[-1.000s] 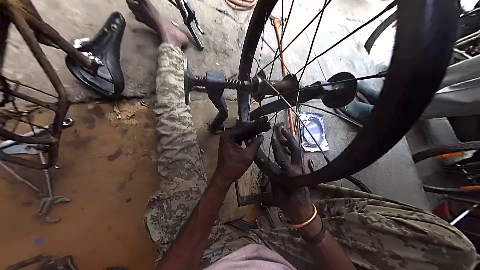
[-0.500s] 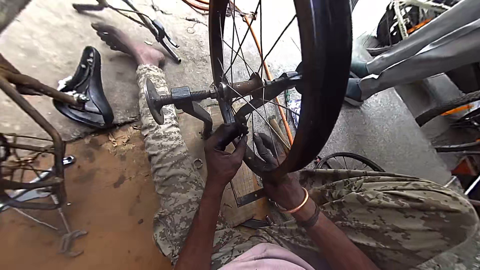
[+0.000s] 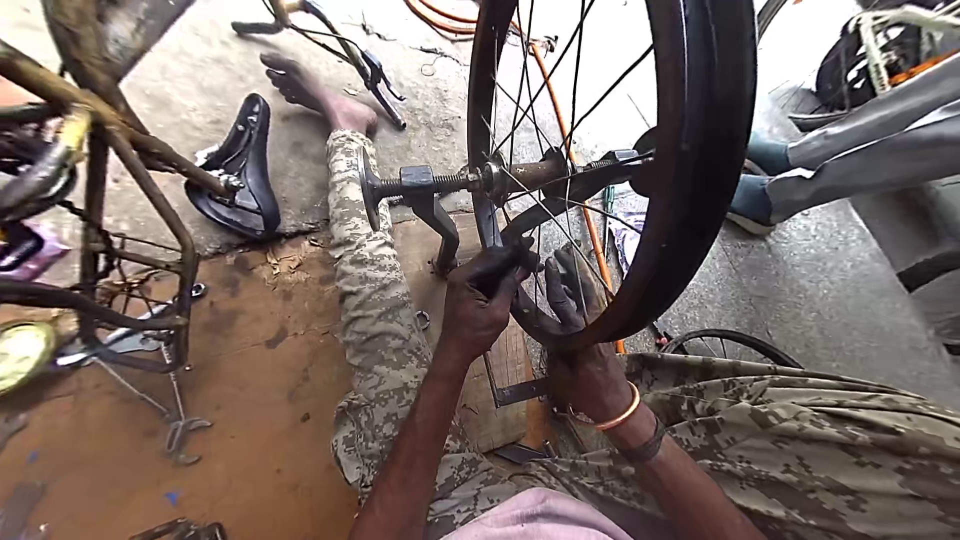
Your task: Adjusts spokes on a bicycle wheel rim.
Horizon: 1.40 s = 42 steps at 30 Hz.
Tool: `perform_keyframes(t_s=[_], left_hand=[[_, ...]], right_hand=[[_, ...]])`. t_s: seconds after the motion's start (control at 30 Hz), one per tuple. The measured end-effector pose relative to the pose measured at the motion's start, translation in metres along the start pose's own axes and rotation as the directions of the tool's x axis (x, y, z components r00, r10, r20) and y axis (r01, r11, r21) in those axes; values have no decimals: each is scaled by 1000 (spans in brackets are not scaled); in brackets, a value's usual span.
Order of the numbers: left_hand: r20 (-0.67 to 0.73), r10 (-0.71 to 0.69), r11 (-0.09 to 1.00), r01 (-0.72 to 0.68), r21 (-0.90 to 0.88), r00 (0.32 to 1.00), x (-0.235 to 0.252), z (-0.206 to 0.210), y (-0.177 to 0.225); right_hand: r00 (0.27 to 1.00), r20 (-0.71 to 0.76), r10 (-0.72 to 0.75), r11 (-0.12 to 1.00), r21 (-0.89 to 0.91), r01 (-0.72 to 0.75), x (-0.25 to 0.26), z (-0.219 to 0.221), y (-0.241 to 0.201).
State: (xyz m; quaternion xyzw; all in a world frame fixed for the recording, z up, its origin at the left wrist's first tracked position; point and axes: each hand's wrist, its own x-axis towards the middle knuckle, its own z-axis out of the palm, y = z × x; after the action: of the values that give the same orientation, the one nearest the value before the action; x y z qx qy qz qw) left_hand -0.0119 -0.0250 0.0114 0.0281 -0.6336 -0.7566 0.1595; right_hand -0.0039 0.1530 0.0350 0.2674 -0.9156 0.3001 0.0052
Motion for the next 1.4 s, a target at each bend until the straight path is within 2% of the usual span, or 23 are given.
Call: perform_keyframes(t_s=[0.07, 0.13, 0.17, 0.23, 0.33, 0.47, 0.63, 0.77, 0.87, 0.93, 1.03, 1.13, 1.27, 1.33, 1.4], left_hand=[[20, -45, 996, 46, -72, 999, -2, 0, 2], [61, -55, 992, 61, -114, 997, -1, -3, 0], [72, -50, 991, 58, -116, 996, -2, -4, -1], [72, -40, 990, 49, -131, 997, -4, -1, 0], [-31, -48, 993, 44, -108, 998, -4, 8, 7], [-218, -39, 999, 37, -12, 975, -14, 25, 16], [-371, -111, 982, 160, 104, 922, -12, 40, 24], [-381, -36, 965, 132, 228, 924, -10, 35, 16], [-317, 44, 877, 115, 467, 948, -9, 29, 23], [-268, -28, 764, 193, 615, 963, -4, 28, 44], [-231, -167, 613, 284, 737, 959, 3, 34, 75], [-230, -165, 604, 282, 745, 959, 6, 41, 92], [-253, -144, 608, 287, 741, 957, 4, 45, 100], [-275, -190, 674, 329, 661, 942, 3, 42, 97], [-272, -300, 774, 401, 490, 914, 1, 37, 89]], right_hand=[[991, 93, 94, 988, 112, -104, 4, -14, -7], [978, 122, 171, 928, 314, -202, 13, -26, -13], [979, 115, 167, 894, 401, -199, 18, -29, -14], [985, 58, 160, 877, 449, -169, 20, -28, -15], [984, -12, 177, 901, 404, -157, 17, -17, -14], [975, -29, 219, 909, 368, -193, 18, -11, -14], [985, -81, 149, 952, 281, -121, 15, -3, -11], [988, -117, 98, 957, 285, -61, 14, 1, -8], [992, -90, 93, 954, 294, -63, 13, -7, -14], [993, -74, 90, 948, 313, -63, 13, -16, -19], [996, -88, 34, 965, 263, -9, 11, -28, -23], [997, -82, -9, 979, 204, 25, 13, -38, -26], [998, -4, 56, 991, 126, -55, 15, -41, -25], [997, -1, 79, 991, 107, -79, 13, -31, -19], [995, -28, 96, 990, 103, -93, 11, -20, -16]])
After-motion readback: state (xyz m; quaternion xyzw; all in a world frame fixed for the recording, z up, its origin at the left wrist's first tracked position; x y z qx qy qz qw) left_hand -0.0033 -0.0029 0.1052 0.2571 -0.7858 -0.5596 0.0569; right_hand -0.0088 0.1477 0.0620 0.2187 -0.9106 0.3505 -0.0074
